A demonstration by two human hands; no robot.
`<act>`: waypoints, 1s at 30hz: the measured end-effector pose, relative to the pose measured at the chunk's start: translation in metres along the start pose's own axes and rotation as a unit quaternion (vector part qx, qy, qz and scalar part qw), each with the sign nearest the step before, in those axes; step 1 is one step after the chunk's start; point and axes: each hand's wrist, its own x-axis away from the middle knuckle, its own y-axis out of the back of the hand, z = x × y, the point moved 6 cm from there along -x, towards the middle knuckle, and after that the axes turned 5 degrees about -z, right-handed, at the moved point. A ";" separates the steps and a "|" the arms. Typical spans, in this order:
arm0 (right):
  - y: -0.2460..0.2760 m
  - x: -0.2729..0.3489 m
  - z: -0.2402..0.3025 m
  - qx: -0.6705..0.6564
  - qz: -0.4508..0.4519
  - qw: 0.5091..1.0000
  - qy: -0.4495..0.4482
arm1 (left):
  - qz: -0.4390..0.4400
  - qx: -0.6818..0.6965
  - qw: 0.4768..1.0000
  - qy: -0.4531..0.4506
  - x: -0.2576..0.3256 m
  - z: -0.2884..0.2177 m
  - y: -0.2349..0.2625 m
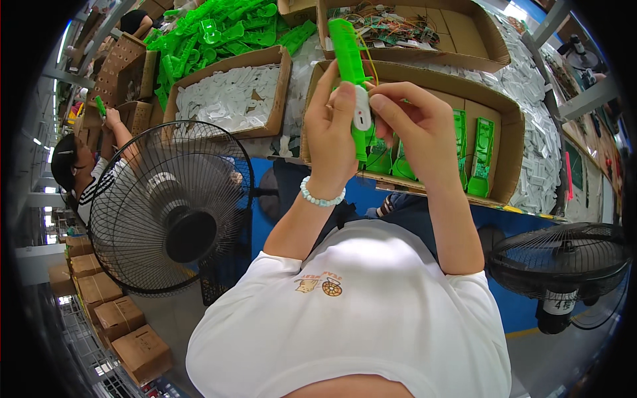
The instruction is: The person assembles circuit boards and wires into green plastic housing units by hand, then caps the assembled units with white plastic caps.
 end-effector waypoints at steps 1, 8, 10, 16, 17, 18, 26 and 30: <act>0.003 0.003 0.011 0.100 -0.043 0.988 0.108 | -0.024 0.047 0.999 -0.004 -0.002 -0.001 0.000; -0.007 0.042 0.047 0.341 -0.098 0.882 0.310 | 0.105 0.248 0.962 -0.051 -0.002 -0.015 -0.014; -0.010 0.046 0.051 0.356 -0.097 0.869 0.328 | 0.129 0.269 0.950 -0.094 0.001 -0.019 -0.016; -0.014 0.057 0.058 0.362 -0.093 0.855 0.360 | 0.172 0.244 0.944 -0.138 0.011 -0.028 -0.026; -0.015 0.059 0.060 0.366 -0.094 0.851 0.365 | 0.172 0.244 0.945 -0.136 0.011 -0.029 -0.026; -0.016 0.059 0.060 0.366 -0.096 0.852 0.363 | 0.186 0.276 0.934 -0.128 0.013 -0.030 -0.027; -0.016 0.065 0.065 0.361 -0.131 0.831 0.403 | 0.195 0.304 0.918 -0.163 0.018 -0.030 -0.029; -0.014 0.064 0.063 0.360 -0.157 0.813 0.431 | 0.186 0.284 0.930 -0.140 0.019 -0.032 -0.034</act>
